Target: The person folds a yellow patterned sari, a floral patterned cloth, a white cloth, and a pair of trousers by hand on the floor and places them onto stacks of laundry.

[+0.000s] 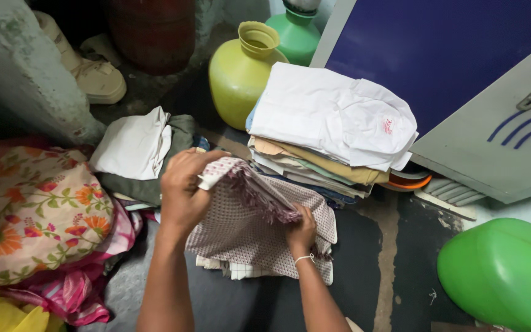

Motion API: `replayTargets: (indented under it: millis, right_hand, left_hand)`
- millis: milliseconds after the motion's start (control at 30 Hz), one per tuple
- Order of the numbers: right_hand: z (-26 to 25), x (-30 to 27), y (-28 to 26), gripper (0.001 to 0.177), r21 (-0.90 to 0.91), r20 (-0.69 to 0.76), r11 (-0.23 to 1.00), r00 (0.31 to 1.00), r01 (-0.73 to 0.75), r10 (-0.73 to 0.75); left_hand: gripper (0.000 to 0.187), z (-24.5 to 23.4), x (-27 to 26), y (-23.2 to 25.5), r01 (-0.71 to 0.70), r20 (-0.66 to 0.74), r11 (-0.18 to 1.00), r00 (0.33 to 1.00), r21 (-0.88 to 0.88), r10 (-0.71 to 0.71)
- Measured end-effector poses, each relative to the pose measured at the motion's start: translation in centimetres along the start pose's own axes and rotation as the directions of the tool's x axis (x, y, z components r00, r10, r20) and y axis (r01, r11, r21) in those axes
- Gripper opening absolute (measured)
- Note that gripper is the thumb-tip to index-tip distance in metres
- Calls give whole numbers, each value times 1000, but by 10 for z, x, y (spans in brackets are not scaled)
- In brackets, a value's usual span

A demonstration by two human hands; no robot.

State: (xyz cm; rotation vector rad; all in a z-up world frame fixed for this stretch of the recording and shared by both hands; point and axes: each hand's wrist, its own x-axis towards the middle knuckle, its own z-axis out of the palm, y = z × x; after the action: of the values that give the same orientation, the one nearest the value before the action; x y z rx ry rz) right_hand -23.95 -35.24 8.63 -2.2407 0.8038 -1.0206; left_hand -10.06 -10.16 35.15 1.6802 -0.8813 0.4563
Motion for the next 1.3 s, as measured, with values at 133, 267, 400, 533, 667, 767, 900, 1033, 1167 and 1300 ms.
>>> replayTargets:
  millis: [133, 267, 400, 533, 667, 767, 900, 1033, 1167, 1300]
  right_hand:
    - [-11, -13, 39, 49, -181, 3, 983, 1000, 14, -14]
    - [-12, -16, 74, 52, -265, 69, 963, 995, -48, 69]
    - [-14, 10, 115, 44, -55, 86, 998, 996, -24, 28]
    - [-96, 79, 139, 48, 185, 269, 965, 954, -186, 133]
    - [-197, 111, 88, 38, 46, 385, 959, 891, -280, 242]
    - [-254, 122, 49, 39, 142, 393, 950, 896, -280, 205]
    - [-303, 131, 4, 32, 215, 370, 949, 918, -232, 140]
    - [-299, 162, -41, 31, 173, 383, 970, 919, -169, 92]
    - [-218, 202, -64, 37, -275, 421, 924, 830, -267, 366]
    - [-116, 167, -40, 34, -383, 64, 917, 986, -116, 151]
  left_hand:
    - [25, -12, 3, 2, 20, -62, 999, 998, -28, -22]
    - [23, -21, 2, -4, -6, -127, 1000, 992, -25, 3]
    - [26, -31, -2, -24, 11, -188, 1000, 982, -13, -13]
    - [30, -52, -7, -37, 189, -282, 977, 936, -98, -210]
    - [27, -76, -6, -31, 111, -287, 952, 958, 286, -26]
    - [20, -91, -9, -28, 93, -327, 944, 945, 316, 17]
    - [21, -105, -14, -36, 241, -415, 963, 869, -120, -269]
    - [24, -112, -11, -83, 225, -371, 972, 899, -62, -232]
    - [21, -74, 20, -181, 460, -398, 870, 842, 176, -365]
    - [62, -20, -14, -232, 404, -375, 911, 859, 81, -347]
